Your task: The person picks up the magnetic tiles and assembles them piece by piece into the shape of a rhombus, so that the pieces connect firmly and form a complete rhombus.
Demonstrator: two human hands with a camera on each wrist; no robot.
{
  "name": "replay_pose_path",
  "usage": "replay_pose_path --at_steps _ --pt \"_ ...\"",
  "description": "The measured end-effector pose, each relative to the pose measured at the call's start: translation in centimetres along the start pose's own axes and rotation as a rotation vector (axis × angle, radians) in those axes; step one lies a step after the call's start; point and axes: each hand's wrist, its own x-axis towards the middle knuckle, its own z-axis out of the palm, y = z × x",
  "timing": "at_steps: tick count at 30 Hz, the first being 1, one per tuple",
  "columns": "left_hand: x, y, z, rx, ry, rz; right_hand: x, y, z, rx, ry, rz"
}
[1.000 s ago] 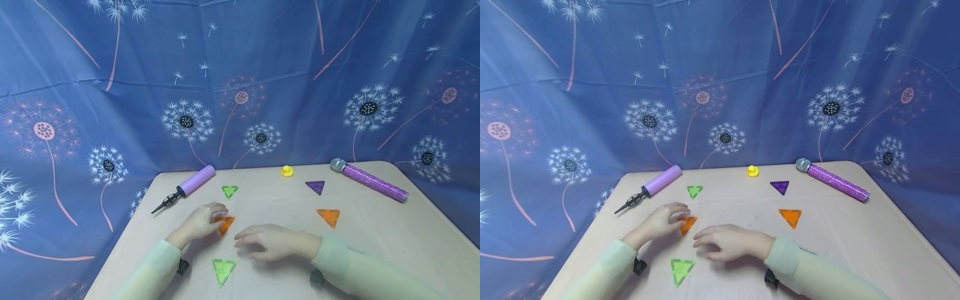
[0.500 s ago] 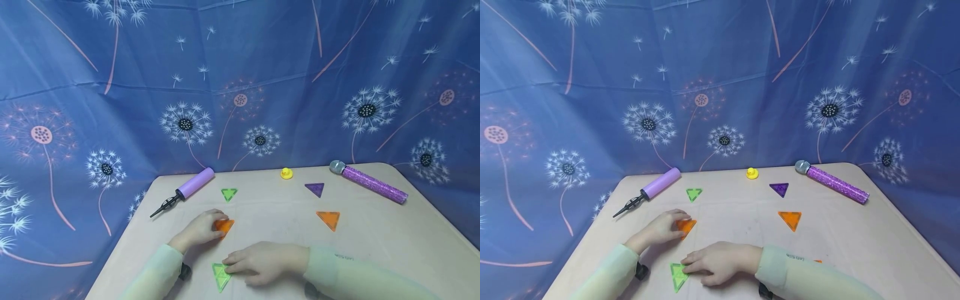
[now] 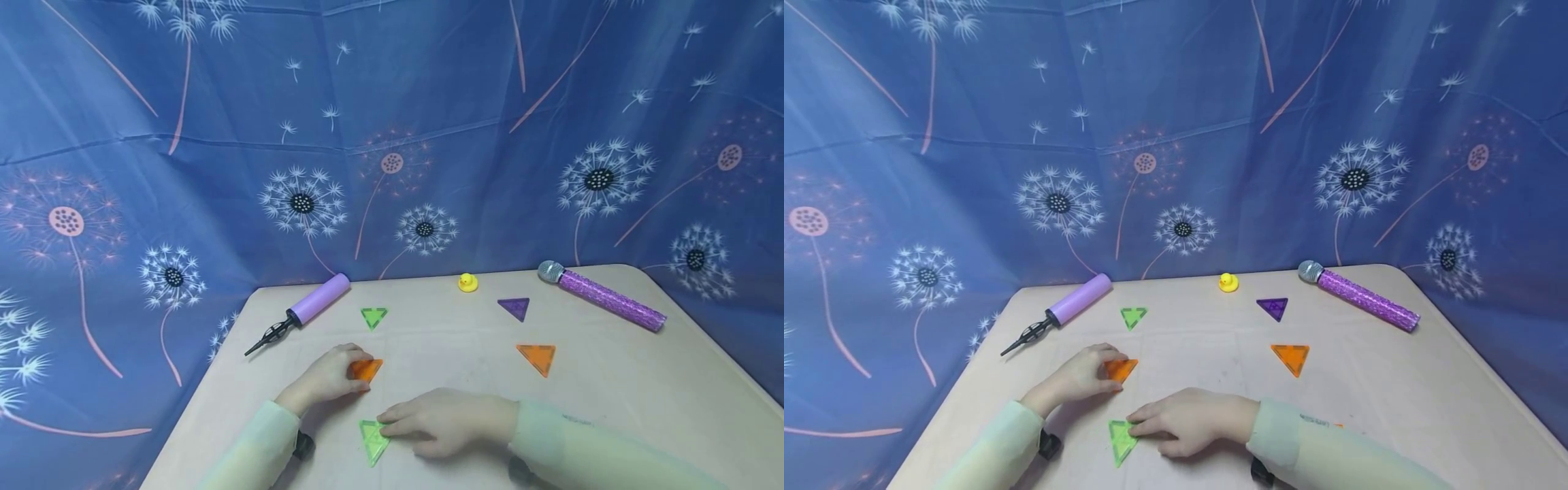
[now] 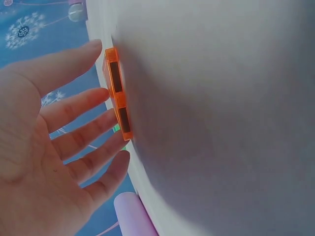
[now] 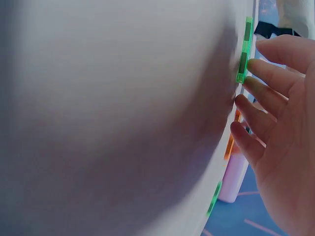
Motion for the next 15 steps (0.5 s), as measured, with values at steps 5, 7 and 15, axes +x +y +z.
replay_pose_path --at_steps 5,7,15 --pt "-0.1 -0.2 0.3 0.014 0.008 -0.012 -1.6 0.5 -0.3 0.042 0.020 0.057" --pt "-0.1 -0.3 0.4 0.008 0.009 -0.025 -2.2 0.6 -0.5 0.048 0.026 0.084" --pt "0.0 -0.5 0.4 -0.010 0.015 -0.065 -5.1 1.7 -1.1 0.057 0.069 0.197"
